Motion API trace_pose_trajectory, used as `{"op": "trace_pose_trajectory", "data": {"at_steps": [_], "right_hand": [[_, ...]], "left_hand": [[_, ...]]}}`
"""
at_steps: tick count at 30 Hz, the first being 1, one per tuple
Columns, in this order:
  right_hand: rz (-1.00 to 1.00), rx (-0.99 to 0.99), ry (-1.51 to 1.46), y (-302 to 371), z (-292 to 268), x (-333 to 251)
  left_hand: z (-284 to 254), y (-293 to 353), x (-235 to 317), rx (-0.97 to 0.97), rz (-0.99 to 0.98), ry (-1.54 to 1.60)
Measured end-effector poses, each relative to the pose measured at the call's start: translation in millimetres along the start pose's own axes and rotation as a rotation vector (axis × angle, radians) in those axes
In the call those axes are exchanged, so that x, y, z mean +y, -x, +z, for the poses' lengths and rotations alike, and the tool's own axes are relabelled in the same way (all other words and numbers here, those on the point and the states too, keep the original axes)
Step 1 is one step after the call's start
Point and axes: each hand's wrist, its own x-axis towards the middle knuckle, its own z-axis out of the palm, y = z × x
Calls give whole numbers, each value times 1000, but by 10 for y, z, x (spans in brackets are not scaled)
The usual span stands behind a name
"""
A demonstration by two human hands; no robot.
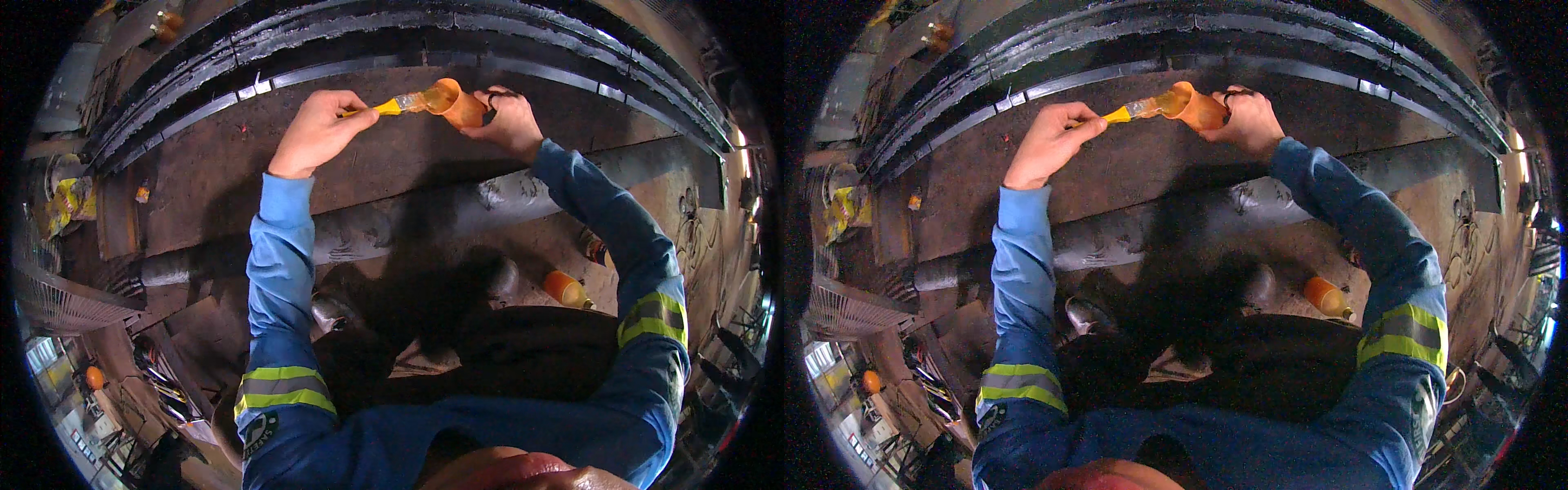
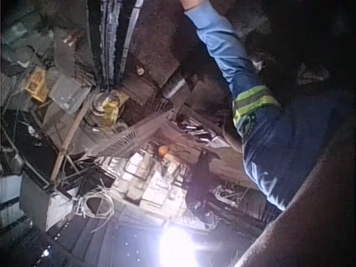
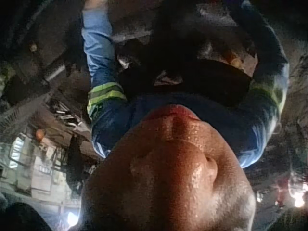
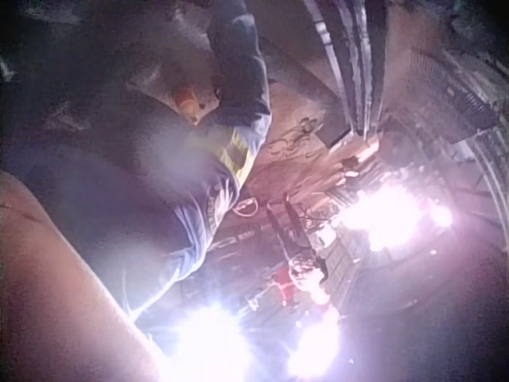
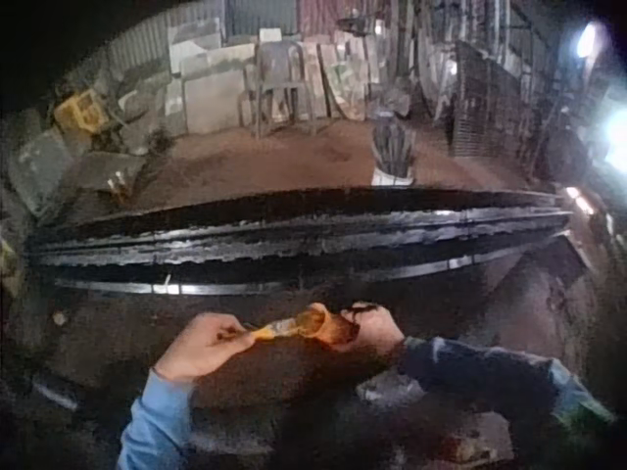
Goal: The person uses a yellow paintbrush to apply a dark liquid from an orange cup onto a large, curved metal surface. They repeatedly dip the brush into the cup and spread the substance along the seams and edges of the metal structure in a workshop environment.
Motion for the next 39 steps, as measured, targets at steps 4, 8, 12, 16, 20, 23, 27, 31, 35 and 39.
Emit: {"op": "trace_pose_trajectory", "data": {"at_steps": [4, 8, 12, 16, 20, 23, 27, 31, 35, 39], "right_hand": [[65, 7, 4, -41, 29, -112], [-40, 221, 119, -74, 163, 146], [83, 168, 1, -125, 61, 2], [132, 147, -84, -144, 81, 77], [142, 100, -157, -135, 79, 66], [132, 94, -163, -121, 69, 4], [97, 160, -221, -136, 83, 30], [111, 112, -286, -137, -13, 36], [214, 146, -283, -144, -35, 158], [209, 165, -353, -103, -38, 278]], "left_hand": [[201, -9, 112, 2, -262, 198], [366, -6, 308, -34, -377, 524], [254, 45, 281, -56, -356, 659], [64, 57, 358, -26, -307, 769], [-64, 53, 456, 85, -159, 728], [-67, 55, 464, 148, -89, 616], [17, 25, 216, 158, -61, 307], [-19, 80, 151, 20, -110, 226], [-252, 181, 99, -4, -143, 662], [-573, 249, 301, 255, 155, 880]]}}
